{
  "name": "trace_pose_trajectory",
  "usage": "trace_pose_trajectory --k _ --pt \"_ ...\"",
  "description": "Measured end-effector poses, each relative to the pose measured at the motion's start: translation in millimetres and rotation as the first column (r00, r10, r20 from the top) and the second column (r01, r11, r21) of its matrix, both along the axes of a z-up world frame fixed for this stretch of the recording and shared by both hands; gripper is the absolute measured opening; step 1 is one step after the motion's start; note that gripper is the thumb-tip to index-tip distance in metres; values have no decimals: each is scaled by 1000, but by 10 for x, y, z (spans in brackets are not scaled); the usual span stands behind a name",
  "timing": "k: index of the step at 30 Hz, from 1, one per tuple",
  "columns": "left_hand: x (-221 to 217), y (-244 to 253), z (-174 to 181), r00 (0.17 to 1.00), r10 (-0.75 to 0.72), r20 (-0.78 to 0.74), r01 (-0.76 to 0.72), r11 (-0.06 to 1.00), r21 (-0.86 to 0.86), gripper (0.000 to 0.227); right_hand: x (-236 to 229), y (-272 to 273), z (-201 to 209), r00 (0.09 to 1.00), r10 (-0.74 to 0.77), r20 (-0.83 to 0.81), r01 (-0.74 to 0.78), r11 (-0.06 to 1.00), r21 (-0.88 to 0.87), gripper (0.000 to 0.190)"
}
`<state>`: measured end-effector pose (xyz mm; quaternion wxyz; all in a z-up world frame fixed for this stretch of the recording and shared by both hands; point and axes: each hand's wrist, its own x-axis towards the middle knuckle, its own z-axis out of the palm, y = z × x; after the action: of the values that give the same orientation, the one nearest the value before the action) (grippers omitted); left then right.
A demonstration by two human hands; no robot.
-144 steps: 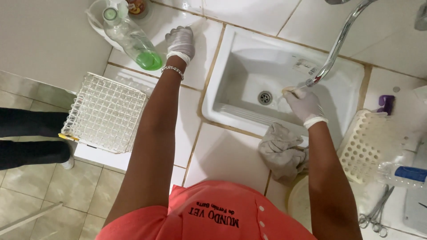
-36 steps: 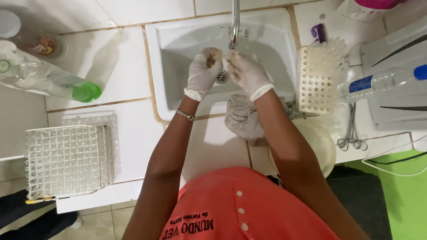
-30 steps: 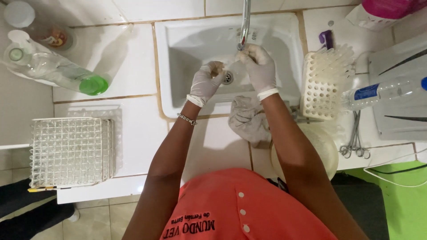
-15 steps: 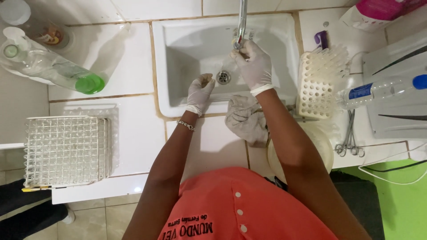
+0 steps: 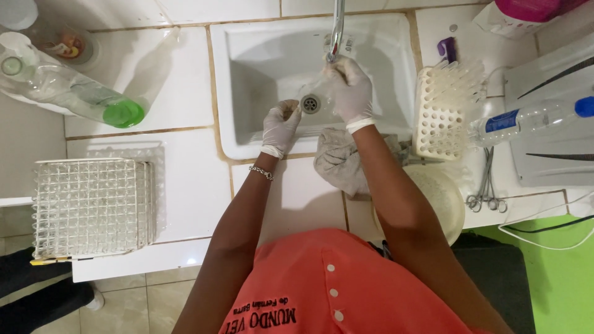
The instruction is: A person wearing gloves rinses and scrubs small laboratory tubes under a running faucet in a sink.
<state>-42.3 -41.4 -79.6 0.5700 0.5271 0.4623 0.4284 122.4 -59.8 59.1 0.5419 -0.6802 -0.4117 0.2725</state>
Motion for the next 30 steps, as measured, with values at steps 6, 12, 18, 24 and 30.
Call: trace_pose_trajectory --k 6,12,18,24,30 --pt "11 39 47 991 -21 -131 18 1000 -21 22 127 -14 -388 347 -259 -901 151 964 -219 33" --pt "41 37 22 980 -5 -197 -7 998 -63 21 15 34 -636 -11 -215 -976 90 972 -215 16" --pt "62 29 15 980 -2 -197 -10 998 -59 19 -81 44 -439 -35 -194 -980 65 978 -196 16" --pt "76 23 40 990 14 -143 -24 997 -70 16 -67 47 -435 28 -169 -985 76 983 -167 14" --pt "40 25 43 993 -14 -118 4 996 -86 21 -110 -89 -122 929 -55 -365 -23 978 -206 11"
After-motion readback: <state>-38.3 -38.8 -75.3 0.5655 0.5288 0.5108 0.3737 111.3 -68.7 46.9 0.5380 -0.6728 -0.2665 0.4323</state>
